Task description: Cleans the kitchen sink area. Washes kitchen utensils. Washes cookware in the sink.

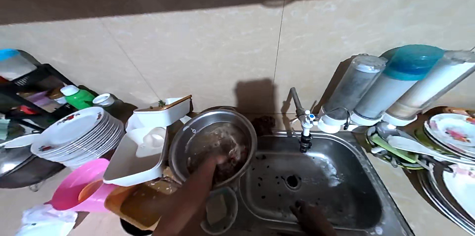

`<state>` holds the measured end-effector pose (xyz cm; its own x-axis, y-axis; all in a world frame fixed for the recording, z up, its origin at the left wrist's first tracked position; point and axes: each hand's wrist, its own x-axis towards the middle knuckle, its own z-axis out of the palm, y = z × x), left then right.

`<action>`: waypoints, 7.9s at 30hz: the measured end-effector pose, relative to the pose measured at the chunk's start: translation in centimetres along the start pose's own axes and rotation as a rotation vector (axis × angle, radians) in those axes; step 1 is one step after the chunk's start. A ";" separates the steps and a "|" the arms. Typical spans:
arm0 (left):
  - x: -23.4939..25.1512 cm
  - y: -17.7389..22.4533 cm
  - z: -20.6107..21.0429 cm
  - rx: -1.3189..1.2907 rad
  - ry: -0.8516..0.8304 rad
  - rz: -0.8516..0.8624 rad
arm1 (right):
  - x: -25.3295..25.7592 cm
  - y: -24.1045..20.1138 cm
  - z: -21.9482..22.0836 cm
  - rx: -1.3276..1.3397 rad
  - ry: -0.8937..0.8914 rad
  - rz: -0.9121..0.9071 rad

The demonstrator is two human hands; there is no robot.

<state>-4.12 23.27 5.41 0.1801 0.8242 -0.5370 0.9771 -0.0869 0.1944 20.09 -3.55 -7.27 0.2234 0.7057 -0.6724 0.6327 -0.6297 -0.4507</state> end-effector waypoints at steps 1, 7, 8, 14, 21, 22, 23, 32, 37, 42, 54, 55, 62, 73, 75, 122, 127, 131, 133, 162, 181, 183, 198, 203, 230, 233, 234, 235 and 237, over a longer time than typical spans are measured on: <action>-0.1 0.0 0.2 0.031 0.013 -0.005 | 0.0 0.0 -0.1 -0.006 -0.006 -0.009; -1.1 0.2 0.5 0.277 0.090 -0.020 | 0.3 0.4 0.0 -0.013 -0.026 -0.067; -1.1 0.1 0.6 0.264 0.111 -0.029 | 0.4 0.4 -0.1 -0.019 -0.035 -0.076; -1.9 -1.2 -1.0 -0.387 0.509 0.000 | 0.3 0.9 0.0 -0.017 -0.039 -0.126; -10.5 7.5 0.5 -0.203 0.737 0.672 | 1.4 1.3 -0.5 0.270 -0.071 -0.245; -12.0 8.6 1.7 -0.163 0.643 0.739 | 1.8 1.6 -0.2 0.447 -0.099 -0.312; -13.1 9.3 3.3 -0.180 0.494 0.832 | 2.0 1.5 0.0 0.665 -0.154 -0.384; -11.8 9.4 13.9 0.327 0.057 1.250 | -0.2 -3.3 0.1 1.651 -0.228 -0.133; -10.3 5.2 1.6 0.007 0.512 0.434 | 4.0 1.2 0.3 1.902 -0.132 -0.024; -1.4 -3.9 -1.6 -0.062 0.399 -0.234 | 4.4 3.3 -1.0 1.794 -0.046 -0.094; 3.6 1.6 1.2 0.036 0.148 -0.088 | 3.9 2.7 -1.3 1.628 -0.011 -0.071; 3.4 1.9 1.2 0.008 0.185 -0.091 | 4.0 2.8 -1.2 1.616 -0.009 -0.071; 3.5 -0.3 0.4 -0.234 0.118 -0.066 | 3.4 2.6 -1.3 1.594 0.049 -0.035; 1.1 -1.5 0.2 -1.114 0.550 0.152 | 3.9 2.8 -0.9 1.577 0.016 -0.020; 1.1 -1.6 0.1 -1.220 0.577 0.208 | 3.9 2.6 -0.9 1.577 0.011 -0.049; -8.0 16.9 16.4 -0.384 -0.193 0.332 | 4.1 0.8 -2.0 2.003 0.016 -0.169; -10.5 17.6 16.1 -0.021 0.022 0.385 | 3.2 0.5 -1.7 1.897 -0.109 -0.315; -10.8 18.0 17.9 0.275 0.053 0.458 | 2.6 0.7 -1.4 1.866 -0.073 -0.339; -10.3 17.4 18.6 0.228 0.041 0.435 | 2.3 0.3 -1.2 1.864 -0.044 -0.271; -19.0 5.8 21.0 0.454 0.737 0.714 | 5.1 3.3 -2.7 1.686 -0.402 -0.219; -12.3 5.8 4.9 0.232 0.645 0.031 | 6.6 6.0 -3.9 1.585 -0.352 -0.249; -13.2 4.6 8.7 0.269 0.926 0.264 | 6.6 6.1 -3.9 1.575 -0.341 -0.251; -13.2 1.2 15.7 -0.349 0.672 -0.140 | 5.9 6.3 -4.4 1.533 -0.318 -0.249; -12.7 0.7 17.1 -0.163 0.669 -0.229 | 5.3 6.4 -4.7 1.398 -0.299 -0.310; -6.0 24.4 25.4 -1.205 0.500 -0.016 | 4.2 7.4 -5.1 1.118 -0.170 -0.388; -6.2 23.2 24.3 -1.048 0.361 0.125 | 4.1 8.0 -5.8 1.185 -0.211 -0.410; -5.9 22.5 23.7 -1.023 0.367 0.179 | 3.9 8.2 -6.0 1.185 -0.239 -0.420; -5.3 21.9 23.5 -1.049 0.409 0.226 | 4.0 8.2 -5.9 1.175 -0.264 -0.437; -4.3 21.6 23.5 -1.178 0.527 0.235 | 4.2 7.9 -5.7 1.147 -0.296 -0.465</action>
<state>18.87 4.75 -7.38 0.0035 0.9982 -0.0606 0.1953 0.0587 0.9790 30.31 -3.74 -10.29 -0.1133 0.9287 -0.3531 -0.4287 -0.3663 -0.8259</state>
